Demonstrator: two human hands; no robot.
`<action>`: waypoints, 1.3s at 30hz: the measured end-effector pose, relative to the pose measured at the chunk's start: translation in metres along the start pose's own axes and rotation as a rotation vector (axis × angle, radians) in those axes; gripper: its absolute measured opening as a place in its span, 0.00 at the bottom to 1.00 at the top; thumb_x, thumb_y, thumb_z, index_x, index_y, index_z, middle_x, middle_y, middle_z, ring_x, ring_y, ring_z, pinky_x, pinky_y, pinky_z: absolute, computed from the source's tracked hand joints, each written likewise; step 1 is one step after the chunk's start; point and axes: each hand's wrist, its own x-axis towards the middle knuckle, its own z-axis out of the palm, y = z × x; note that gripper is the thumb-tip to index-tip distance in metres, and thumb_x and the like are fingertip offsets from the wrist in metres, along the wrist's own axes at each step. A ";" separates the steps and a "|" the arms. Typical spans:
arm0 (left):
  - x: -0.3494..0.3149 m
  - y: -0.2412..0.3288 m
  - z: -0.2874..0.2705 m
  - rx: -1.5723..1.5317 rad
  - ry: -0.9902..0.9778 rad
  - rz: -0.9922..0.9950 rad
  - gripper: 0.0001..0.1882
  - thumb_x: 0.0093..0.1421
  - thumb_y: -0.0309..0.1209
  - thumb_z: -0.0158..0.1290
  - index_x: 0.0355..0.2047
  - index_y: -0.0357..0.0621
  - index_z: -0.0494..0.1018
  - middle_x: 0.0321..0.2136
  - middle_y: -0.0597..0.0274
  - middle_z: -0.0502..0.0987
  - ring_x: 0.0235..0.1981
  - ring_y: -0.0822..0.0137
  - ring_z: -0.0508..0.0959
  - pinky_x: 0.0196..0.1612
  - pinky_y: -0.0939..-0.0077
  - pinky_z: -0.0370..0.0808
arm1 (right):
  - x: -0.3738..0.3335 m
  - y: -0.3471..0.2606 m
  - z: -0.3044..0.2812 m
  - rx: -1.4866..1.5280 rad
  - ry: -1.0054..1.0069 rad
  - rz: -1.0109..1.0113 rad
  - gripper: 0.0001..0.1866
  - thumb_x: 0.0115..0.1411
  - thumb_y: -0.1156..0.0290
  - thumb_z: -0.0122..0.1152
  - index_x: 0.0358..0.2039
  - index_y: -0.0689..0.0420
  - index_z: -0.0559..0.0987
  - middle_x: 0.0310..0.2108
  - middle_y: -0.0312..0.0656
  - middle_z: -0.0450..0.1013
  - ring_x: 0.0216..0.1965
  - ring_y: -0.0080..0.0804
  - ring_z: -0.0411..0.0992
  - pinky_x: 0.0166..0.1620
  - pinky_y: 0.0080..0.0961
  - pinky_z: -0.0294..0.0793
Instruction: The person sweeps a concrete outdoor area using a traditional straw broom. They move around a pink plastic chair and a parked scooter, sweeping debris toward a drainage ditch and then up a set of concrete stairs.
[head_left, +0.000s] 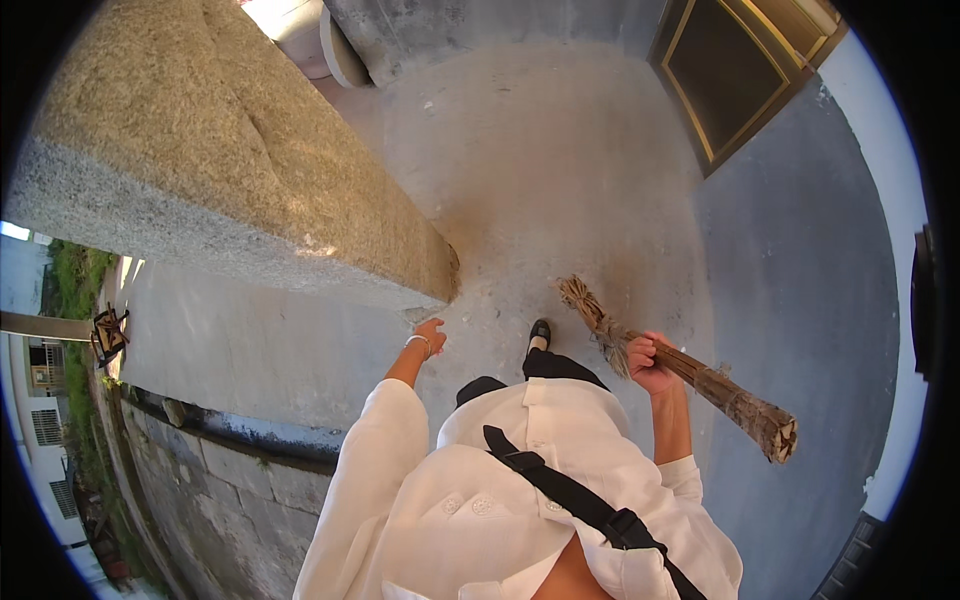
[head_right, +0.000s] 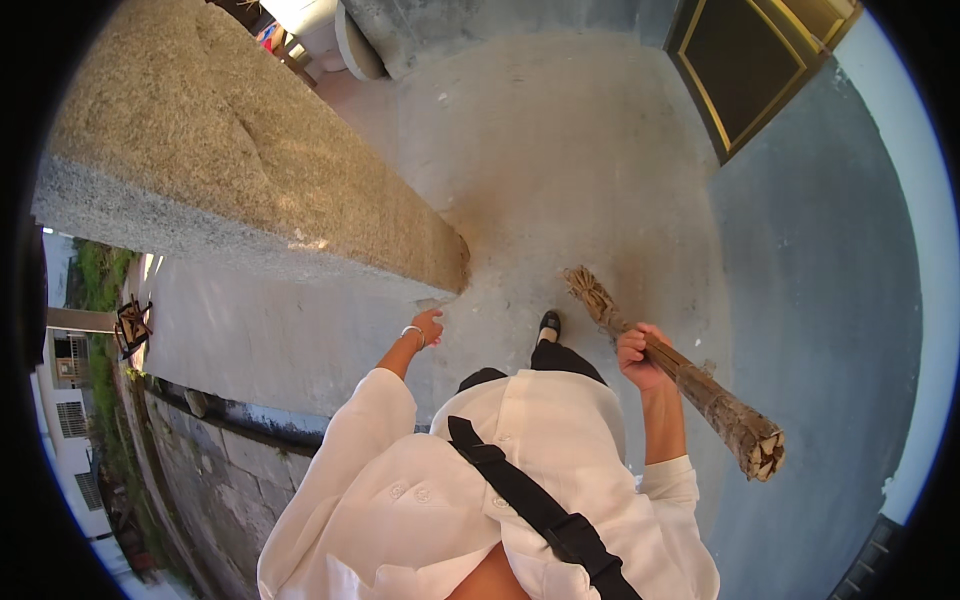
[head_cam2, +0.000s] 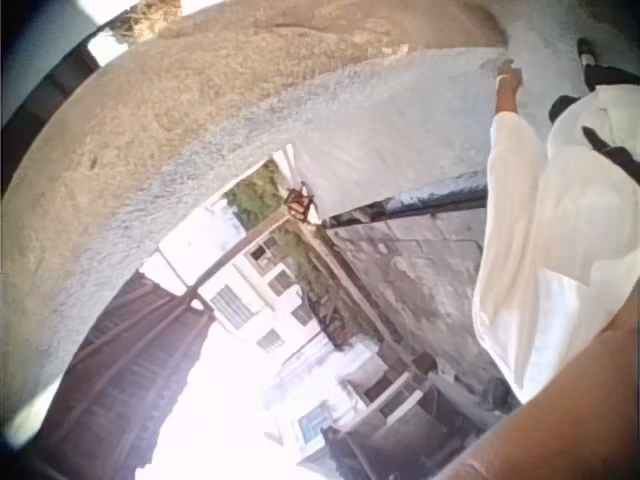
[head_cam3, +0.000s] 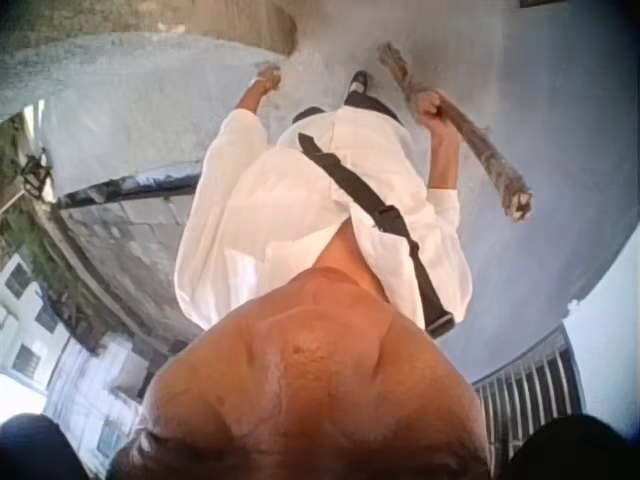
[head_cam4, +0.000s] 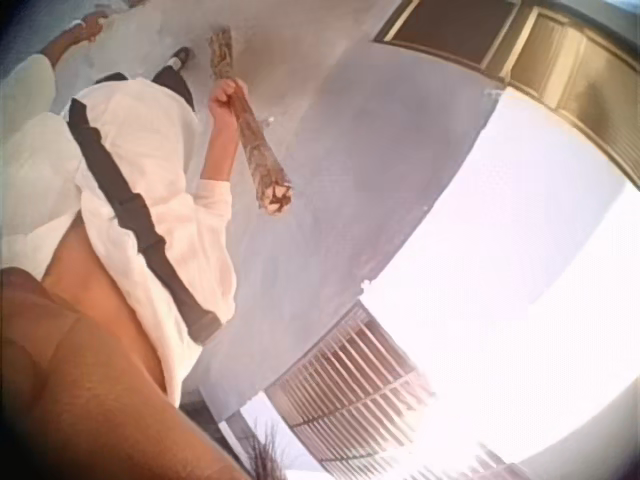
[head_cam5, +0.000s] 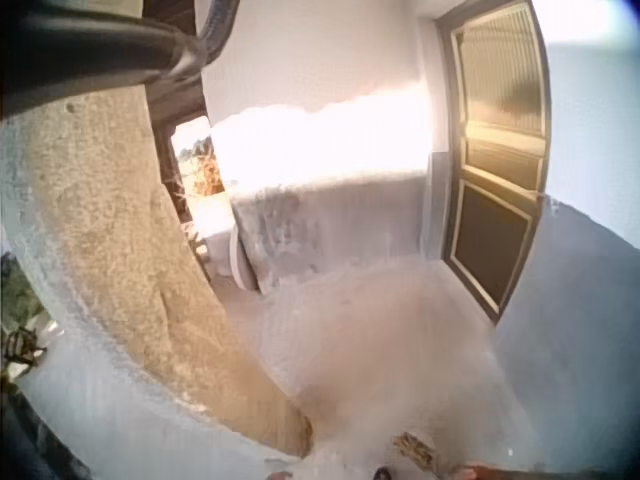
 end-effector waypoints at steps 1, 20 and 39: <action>-0.020 -0.019 0.005 0.025 -0.032 -0.047 0.23 0.49 0.24 0.43 0.48 0.45 0.64 0.25 0.51 0.75 0.19 0.66 0.76 0.23 0.73 0.74 | -0.009 0.005 0.004 -0.010 0.025 0.027 0.11 0.52 0.71 0.49 0.15 0.57 0.64 0.16 0.34 0.61 0.16 0.23 0.60 0.17 0.19 0.60; 0.259 0.249 -0.143 -0.328 0.005 0.087 0.24 0.49 0.24 0.44 0.49 0.43 0.64 0.25 0.55 0.75 0.19 0.66 0.76 0.23 0.75 0.75 | 0.337 -0.096 0.364 0.007 -0.002 0.247 0.03 0.55 0.79 0.40 0.25 0.63 0.59 0.24 0.39 0.57 0.16 0.21 0.62 0.20 0.17 0.71; 0.404 0.115 -0.245 -1.577 0.340 -0.613 0.19 0.55 0.24 0.43 0.48 0.53 0.64 0.29 0.55 0.72 0.25 0.62 0.72 0.28 0.65 0.71 | 0.791 0.015 0.607 -0.492 0.322 0.836 0.07 0.48 0.84 0.45 0.28 0.66 0.59 0.30 0.44 0.57 0.16 0.23 0.62 0.24 0.18 0.71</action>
